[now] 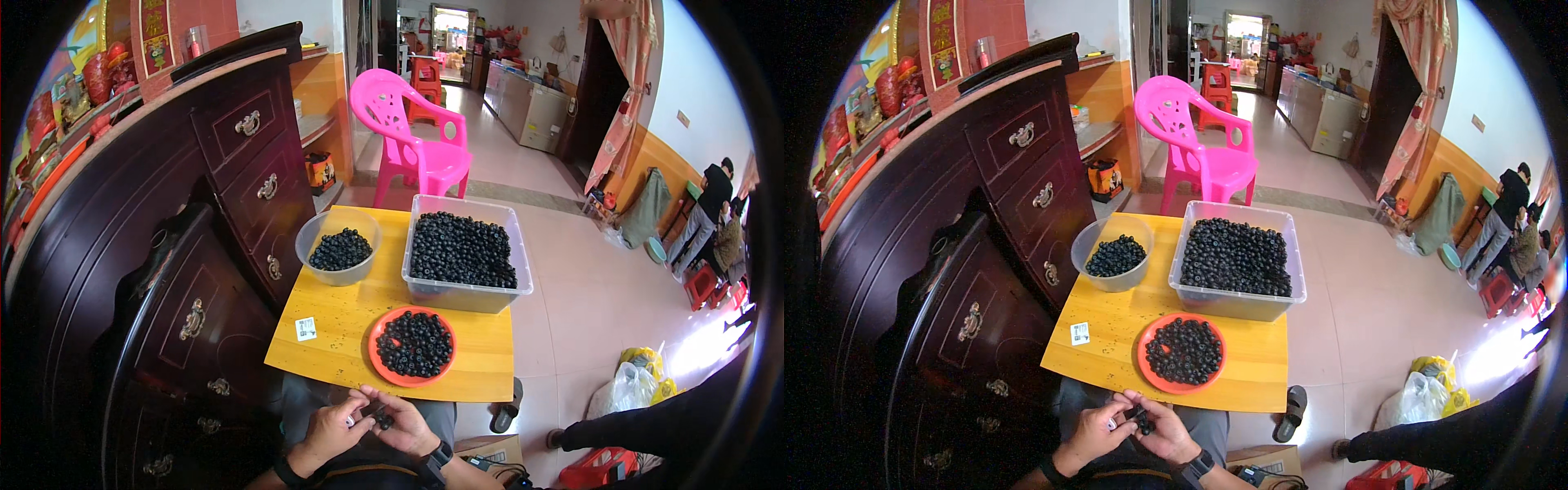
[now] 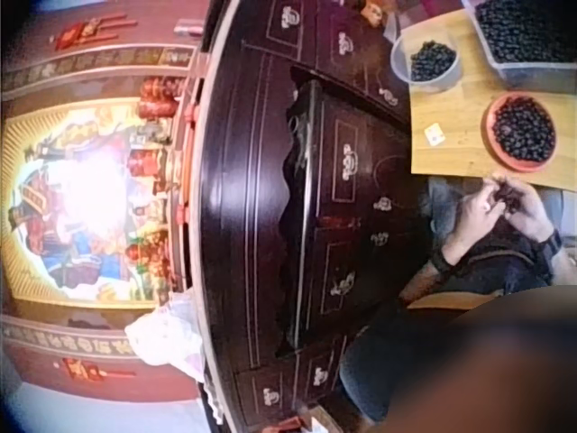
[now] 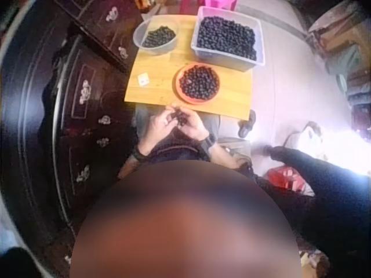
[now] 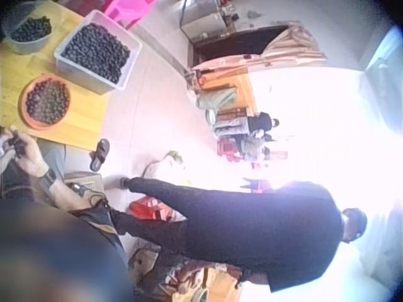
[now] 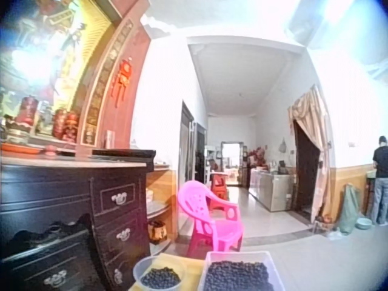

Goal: The recorder uses a small knife to remove stems or blemishes from dark round fruit (likely grapes or olives) and sorts them into different containers.

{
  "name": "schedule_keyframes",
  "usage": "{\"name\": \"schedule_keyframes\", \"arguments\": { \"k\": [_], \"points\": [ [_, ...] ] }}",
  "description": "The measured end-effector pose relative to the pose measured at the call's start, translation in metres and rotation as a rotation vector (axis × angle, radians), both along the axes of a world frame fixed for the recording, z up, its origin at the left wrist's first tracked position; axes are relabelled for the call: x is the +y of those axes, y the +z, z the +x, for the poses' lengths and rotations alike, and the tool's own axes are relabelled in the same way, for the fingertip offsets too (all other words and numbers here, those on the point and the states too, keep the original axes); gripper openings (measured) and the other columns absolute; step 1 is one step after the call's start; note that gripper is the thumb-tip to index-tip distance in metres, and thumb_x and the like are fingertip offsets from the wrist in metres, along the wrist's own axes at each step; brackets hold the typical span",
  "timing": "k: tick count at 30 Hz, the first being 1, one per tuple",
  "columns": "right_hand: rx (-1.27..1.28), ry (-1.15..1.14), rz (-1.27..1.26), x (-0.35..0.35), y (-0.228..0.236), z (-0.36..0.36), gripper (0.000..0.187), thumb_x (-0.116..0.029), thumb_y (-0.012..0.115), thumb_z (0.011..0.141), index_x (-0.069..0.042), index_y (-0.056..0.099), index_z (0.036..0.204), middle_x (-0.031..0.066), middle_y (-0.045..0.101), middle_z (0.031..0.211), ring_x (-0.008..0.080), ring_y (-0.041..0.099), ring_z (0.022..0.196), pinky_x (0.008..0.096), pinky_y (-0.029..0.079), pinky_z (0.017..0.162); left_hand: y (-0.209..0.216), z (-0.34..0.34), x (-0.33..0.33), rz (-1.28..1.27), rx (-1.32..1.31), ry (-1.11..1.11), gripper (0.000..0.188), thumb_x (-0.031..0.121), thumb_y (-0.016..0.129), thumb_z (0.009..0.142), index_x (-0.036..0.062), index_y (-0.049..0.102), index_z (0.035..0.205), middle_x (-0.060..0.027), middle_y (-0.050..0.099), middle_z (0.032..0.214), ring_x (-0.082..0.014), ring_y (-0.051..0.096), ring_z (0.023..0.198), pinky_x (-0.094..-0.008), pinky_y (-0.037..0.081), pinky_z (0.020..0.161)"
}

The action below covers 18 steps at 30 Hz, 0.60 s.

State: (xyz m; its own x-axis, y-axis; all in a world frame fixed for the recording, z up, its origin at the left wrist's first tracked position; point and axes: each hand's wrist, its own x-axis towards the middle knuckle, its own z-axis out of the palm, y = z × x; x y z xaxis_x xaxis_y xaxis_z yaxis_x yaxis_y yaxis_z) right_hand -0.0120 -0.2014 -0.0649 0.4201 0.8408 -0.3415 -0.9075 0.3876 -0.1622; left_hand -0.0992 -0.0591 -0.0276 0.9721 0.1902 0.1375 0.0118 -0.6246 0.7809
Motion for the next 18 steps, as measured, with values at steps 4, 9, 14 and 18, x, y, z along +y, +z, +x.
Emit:
{"name": "schedule_keyframes", "arguments": {
  "k": [4,9,14,18],
  "points": [
    [-0.086,0.064,-0.035,0.002,0.003,-0.003,0.033,-0.021,0.048,0.1,-0.006,0.057,0.127,0.004,0.06,0.129,0.0118,0.056,0.112,0.0243,0.045,0.08,-0.003,-0.003,0.001,0.075,0.036,-0.019,0.03,0.019,0.074,0.079,0.0052,0.064,0.104,-0.0106,0.068,0.075,-0.0285,0.068,0.068,-0.0378,0.053,0.059],
    [-0.071,0.092,-0.003,0.007,-0.006,-0.005,0.034,-0.018,0.043,0.101,-0.003,0.054,0.129,0.007,0.058,0.13,0.0158,0.056,0.114,0.0283,0.045,0.09,-0.004,-0.003,0.001,0.172,0.019,0.017,0.024,0.017,0.072,0.08,0.0053,0.065,0.1,-0.0104,0.068,0.073,-0.0291,0.068,0.068,-0.0381,0.053,0.059],
    [-0.03,0.114,0.063,0.009,-0.024,-0.008,0.036,-0.019,0.042,0.102,-0.001,0.052,0.132,0.0091,0.059,0.128,0.0191,0.057,0.115,0.0334,0.046,0.099,-0.008,-0.005,0.004,0.172,0.016,0.036,0.022,0.016,0.074,0.078,0.0058,0.065,0.094,-0.0103,0.067,0.072,-0.0295,0.068,0.068,-0.0379,0.053,0.058],
    [-0.009,0.144,0.108,0.004,-0.034,-0.008,0.032,-0.023,0.044,0.101,-0.005,0.055,0.127,0.0068,0.063,0.118,0.017,0.061,0.106,0.0341,0.049,0.094,-0.012,-0.007,0.009,0.044,-0.009,0.08,0.022,0.015,0.074,0.076,0.0056,0.064,0.092,-0.0106,0.067,0.071,-0.0298,0.068,0.065,-0.0375,0.053,0.056]
  ]
}}
